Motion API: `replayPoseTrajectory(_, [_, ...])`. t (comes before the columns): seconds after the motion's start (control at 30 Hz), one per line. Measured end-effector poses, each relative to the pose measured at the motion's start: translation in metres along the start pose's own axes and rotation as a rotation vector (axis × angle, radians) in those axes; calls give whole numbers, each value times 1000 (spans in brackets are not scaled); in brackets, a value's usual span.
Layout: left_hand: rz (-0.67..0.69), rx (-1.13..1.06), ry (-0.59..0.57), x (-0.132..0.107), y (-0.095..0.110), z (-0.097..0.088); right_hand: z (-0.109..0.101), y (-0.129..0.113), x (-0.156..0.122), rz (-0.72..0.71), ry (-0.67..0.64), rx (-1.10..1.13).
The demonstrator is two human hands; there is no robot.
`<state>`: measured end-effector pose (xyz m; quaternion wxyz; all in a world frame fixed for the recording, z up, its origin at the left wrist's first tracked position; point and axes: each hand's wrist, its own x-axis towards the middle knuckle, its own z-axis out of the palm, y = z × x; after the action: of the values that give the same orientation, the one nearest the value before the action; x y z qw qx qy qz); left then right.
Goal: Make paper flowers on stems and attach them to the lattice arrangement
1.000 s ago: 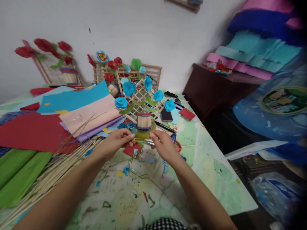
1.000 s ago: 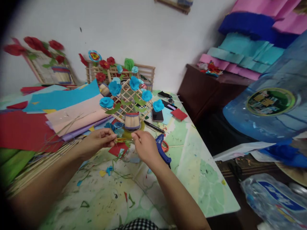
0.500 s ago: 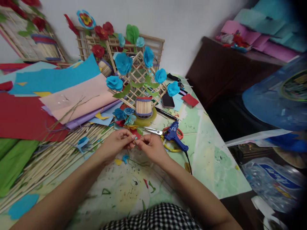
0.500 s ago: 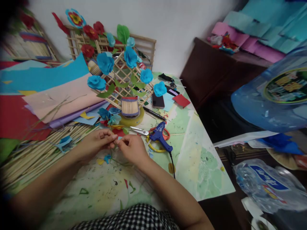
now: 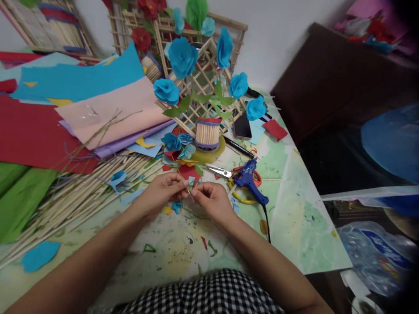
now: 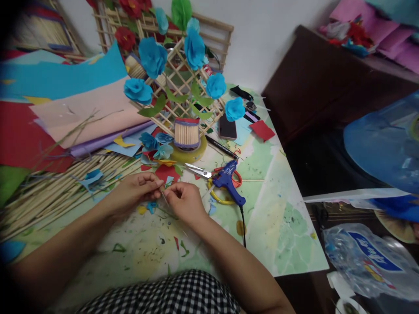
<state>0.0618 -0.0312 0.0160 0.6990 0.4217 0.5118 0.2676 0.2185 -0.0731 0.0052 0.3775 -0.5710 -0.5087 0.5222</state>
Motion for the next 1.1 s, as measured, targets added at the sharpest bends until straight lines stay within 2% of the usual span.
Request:
replayPoseTrajectory(0.13, [34,15,-6,0,-3,0,1,-2,-4,-4,39,-76])
replayPoseTrajectory(0.3, [63,44,-4,-1,-3,0,0,-5,-7,-87,71,-182])
replayPoseTrajectory(0.47, [91,-38,-49,-4,-2,0,-1,-9,-7,-30,108,-63])
replayPoseTrajectory(0.6, [73,3,-74,-5,-4,0,-1,-13,-6,17,106,25])
replayPoseTrajectory(0.73, [48,46,-50,-4,-8,-1,-1,-13,-6,37,95,24])
replayPoseTrajectory(0.93, [26,-48,16,0,-4,-4,-13,-15,-5,51,75,-115])
replayPoseTrajectory(1.1, [14,-84,14,-1,0,-4,-21,-18,-3,53,75,-22])
